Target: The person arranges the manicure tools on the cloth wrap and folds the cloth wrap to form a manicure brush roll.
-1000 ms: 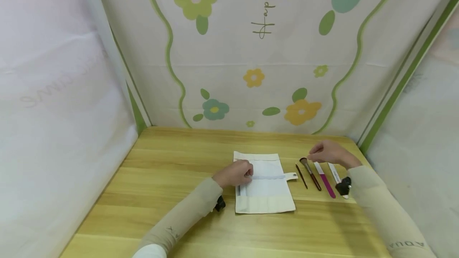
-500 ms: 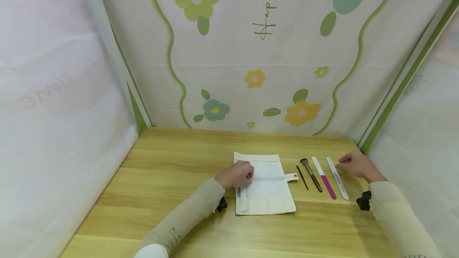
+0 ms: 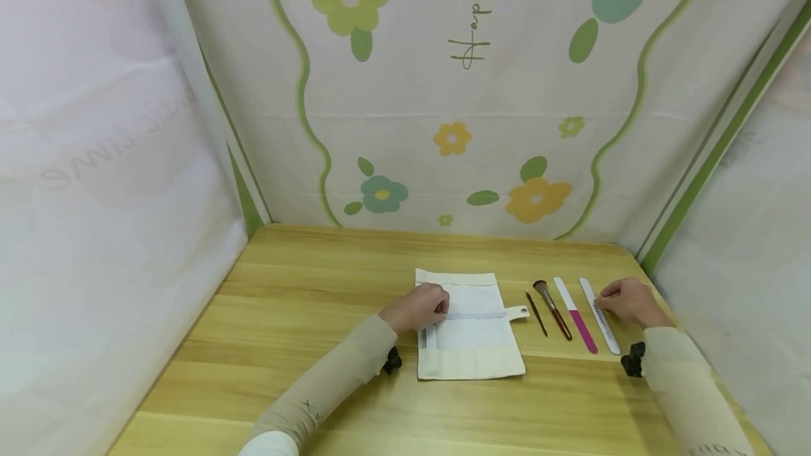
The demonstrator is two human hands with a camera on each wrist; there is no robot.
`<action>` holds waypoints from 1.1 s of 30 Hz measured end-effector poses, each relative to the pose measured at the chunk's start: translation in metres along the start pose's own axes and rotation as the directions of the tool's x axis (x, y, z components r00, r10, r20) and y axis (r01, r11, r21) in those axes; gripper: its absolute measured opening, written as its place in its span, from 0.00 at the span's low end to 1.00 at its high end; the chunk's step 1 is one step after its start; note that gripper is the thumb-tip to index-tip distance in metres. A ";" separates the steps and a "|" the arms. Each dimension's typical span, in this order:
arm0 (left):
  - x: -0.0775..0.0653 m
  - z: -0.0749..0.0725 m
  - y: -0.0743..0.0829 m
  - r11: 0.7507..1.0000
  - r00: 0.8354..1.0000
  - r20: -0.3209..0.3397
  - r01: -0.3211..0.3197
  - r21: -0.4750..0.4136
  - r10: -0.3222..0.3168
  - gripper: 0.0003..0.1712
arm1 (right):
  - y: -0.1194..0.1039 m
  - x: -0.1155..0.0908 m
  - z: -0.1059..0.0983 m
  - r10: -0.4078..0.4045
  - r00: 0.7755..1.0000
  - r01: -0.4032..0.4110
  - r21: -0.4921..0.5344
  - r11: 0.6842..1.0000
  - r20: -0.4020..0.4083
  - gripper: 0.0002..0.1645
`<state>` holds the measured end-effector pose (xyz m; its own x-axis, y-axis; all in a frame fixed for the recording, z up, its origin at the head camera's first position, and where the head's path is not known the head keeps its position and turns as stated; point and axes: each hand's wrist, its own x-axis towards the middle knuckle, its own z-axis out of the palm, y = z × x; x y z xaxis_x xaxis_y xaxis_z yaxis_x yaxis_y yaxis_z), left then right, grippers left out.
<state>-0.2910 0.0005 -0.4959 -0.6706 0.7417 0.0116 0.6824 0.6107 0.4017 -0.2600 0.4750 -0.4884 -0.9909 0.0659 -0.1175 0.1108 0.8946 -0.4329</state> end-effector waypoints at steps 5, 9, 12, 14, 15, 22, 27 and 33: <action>0.002 0.001 -0.004 0.999 1.000 0.007 -0.008 -0.049 0.008 0.10 | -0.001 0.006 -0.003 0.007 1.000 -0.006 -0.039 0.999 0.018 0.20; 0.002 0.000 -0.009 0.992 1.000 0.017 -0.009 -0.125 0.011 0.10 | -0.004 0.009 -0.005 0.042 0.997 -0.040 -0.035 0.999 0.059 0.18; 0.002 -0.001 -0.014 0.984 1.000 0.029 -0.008 -0.179 0.013 0.09 | -0.009 0.011 -0.008 0.073 0.994 -0.069 -0.038 0.997 0.088 0.18; 0.002 -0.001 -0.018 0.978 0.999 0.034 -0.011 -0.210 0.019 0.09 | -0.013 0.011 -0.010 0.092 0.990 -0.088 -0.041 0.995 0.104 0.19; 0.002 -0.001 -0.020 0.975 0.999 0.037 -0.012 -0.221 0.021 0.10 | -0.015 0.011 -0.011 0.098 0.989 -0.094 -0.044 0.995 0.110 0.19; 0.001 -0.003 -0.022 0.965 0.999 0.047 -0.006 -0.262 0.019 0.09 | -0.024 0.012 -0.015 0.116 0.981 -0.108 -0.060 0.992 0.157 0.17; -0.001 -0.004 -0.019 0.966 0.999 0.051 0.001 -0.259 0.013 0.08 | -0.020 0.015 -0.016 0.134 0.971 -0.135 -0.006 0.991 0.201 0.16; -0.003 -0.006 -0.019 0.963 0.998 0.050 -0.012 -0.270 0.026 0.08 | -0.012 0.018 -0.015 0.166 0.953 -0.221 0.207 0.953 0.252 0.15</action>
<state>-0.3038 -0.0149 -0.4979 -0.6369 0.7706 -0.0240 0.5864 0.5044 0.6337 -0.2798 0.4716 -0.4722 -0.9069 0.0998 -0.4093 0.3400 0.7469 -0.5714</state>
